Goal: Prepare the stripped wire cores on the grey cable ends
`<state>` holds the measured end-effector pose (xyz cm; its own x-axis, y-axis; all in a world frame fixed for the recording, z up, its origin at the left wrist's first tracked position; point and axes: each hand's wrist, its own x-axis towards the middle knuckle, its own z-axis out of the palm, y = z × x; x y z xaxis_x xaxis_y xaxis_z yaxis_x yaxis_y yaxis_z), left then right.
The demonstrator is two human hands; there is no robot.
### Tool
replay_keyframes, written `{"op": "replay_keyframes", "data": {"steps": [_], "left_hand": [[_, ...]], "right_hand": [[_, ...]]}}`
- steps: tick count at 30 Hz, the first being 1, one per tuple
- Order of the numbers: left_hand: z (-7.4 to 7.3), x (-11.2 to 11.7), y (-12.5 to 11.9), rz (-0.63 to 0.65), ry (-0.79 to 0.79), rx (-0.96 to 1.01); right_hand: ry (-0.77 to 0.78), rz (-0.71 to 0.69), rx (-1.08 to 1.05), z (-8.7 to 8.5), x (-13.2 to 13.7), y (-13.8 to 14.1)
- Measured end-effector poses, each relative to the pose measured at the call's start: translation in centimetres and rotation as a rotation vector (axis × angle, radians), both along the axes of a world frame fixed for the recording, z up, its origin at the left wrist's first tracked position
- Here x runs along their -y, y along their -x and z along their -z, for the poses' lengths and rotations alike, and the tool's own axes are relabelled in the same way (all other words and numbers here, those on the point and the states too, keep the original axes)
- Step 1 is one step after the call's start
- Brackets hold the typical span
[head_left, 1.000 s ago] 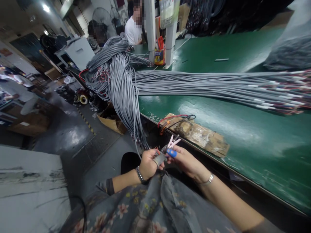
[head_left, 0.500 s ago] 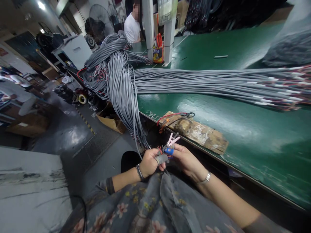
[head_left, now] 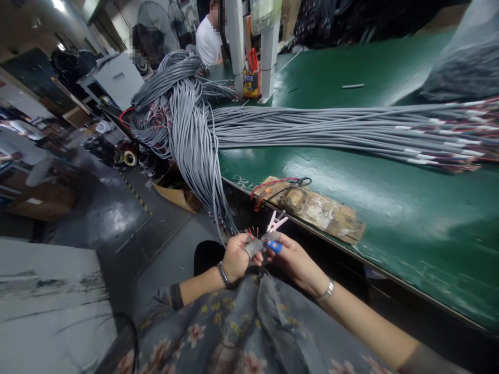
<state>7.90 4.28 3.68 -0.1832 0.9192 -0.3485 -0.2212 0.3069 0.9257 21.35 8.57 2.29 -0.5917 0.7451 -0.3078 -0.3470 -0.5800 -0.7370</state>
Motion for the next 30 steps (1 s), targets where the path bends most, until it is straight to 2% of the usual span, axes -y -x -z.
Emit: {"op": "replay_keyframes", "data": {"steps": [2, 6, 8, 12, 16, 24, 30], "left_hand": [[-0.1, 0.0, 0.0, 0.058, -0.003, -0.013], [-0.3, 0.2, 0.1, 0.188, 0.011, -0.025], [-0.4, 0.2, 0.1, 0.155, 0.012, 0.005], [-0.2, 0.0, -0.2, -0.002, 0.023, 0.102], [0.1, -0.1, -0.3, -0.072, 0.034, 0.163], [0.1, 0.0, -0.2, -0.070, 0.022, 0.199], [0.2, -0.1, -0.2, -0.108, 0.058, 0.165]], "right_hand": [[-0.052, 0.035, 0.070, -0.5, 0.0, 0.3], [-0.085, -0.067, 0.065, -1.5, -0.3, 0.6], [-0.098, -0.062, 0.076, -1.6, -0.4, 0.6], [-0.112, 0.041, 0.152, -1.4, -0.4, 0.7], [-0.068, 0.052, 0.152, -1.4, -0.4, 0.8], [0.059, 0.010, 0.116, -1.8, -0.6, 1.0], [0.040, 0.057, 0.140, -1.5, -0.7, 1.2]]}}
